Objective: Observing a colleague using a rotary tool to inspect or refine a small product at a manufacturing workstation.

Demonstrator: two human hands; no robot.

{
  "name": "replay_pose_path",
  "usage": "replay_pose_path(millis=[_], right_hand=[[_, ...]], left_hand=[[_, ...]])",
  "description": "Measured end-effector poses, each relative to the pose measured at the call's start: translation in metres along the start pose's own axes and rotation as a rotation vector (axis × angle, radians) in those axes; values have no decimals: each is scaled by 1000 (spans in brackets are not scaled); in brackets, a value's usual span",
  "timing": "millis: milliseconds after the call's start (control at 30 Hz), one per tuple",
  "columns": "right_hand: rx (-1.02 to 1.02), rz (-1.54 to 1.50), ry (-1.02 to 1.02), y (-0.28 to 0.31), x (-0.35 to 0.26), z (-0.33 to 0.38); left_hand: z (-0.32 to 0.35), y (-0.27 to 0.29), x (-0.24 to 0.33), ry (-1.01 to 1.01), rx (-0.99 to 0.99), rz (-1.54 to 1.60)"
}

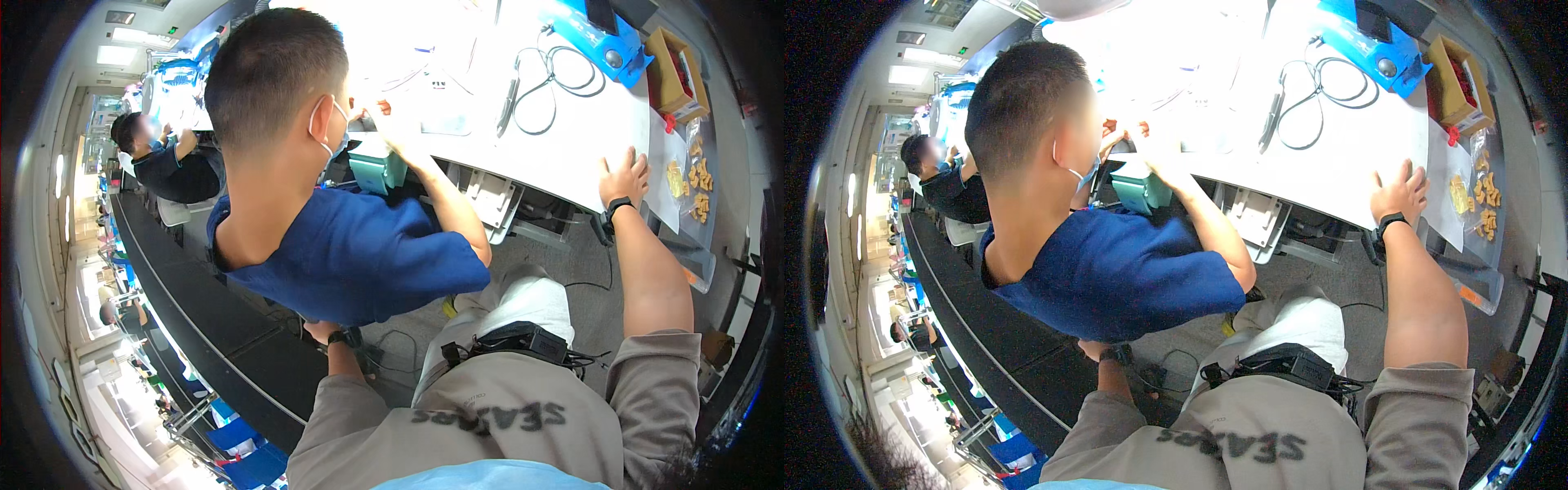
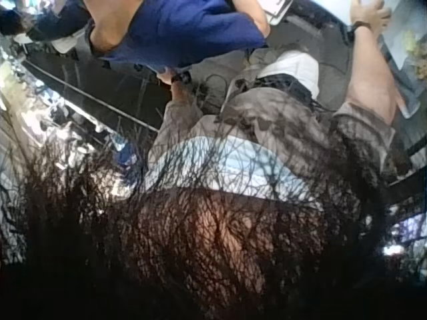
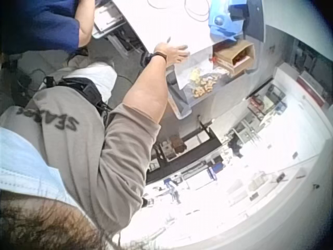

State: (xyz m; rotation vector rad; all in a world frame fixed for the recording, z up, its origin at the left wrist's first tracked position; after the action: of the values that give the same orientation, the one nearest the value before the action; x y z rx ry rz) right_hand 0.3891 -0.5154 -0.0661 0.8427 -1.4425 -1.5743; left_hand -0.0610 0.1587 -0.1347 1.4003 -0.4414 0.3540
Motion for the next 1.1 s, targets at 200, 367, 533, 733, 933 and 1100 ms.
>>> replay_pose_path(millis=[200,367,533,733,933,1100], right_hand=[[-21,6,-17,2,1,0],[-36,9,-24,4,1,1],[-39,-4,-16,3,-1,1],[-32,-3,-20,1,3,0],[-31,-9,-10,1,1,0],[-19,-20,-7,1,1,1]], left_hand=[[-7,-6,-9,7,-15,14],[-9,-8,-11,13,-17,-8],[-17,-8,-14,11,-91,-175],[-2,-6,-1,92,-58,-68],[-6,-2,-10,108,-74,67],[-7,-7,-11,113,-78,-14]])
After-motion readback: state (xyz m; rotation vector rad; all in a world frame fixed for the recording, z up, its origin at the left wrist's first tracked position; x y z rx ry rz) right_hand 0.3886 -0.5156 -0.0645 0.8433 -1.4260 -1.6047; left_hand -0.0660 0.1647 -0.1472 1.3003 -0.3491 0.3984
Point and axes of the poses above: each hand's wrist, its own z-axis away from the middle knuckle, its own y-axis out of the back of the hand, x = y × z, the point moved 4 cm from there along -z, towards the middle knuckle, and after that the axes turned 12 degrees about -x, right-handed, at the moved point
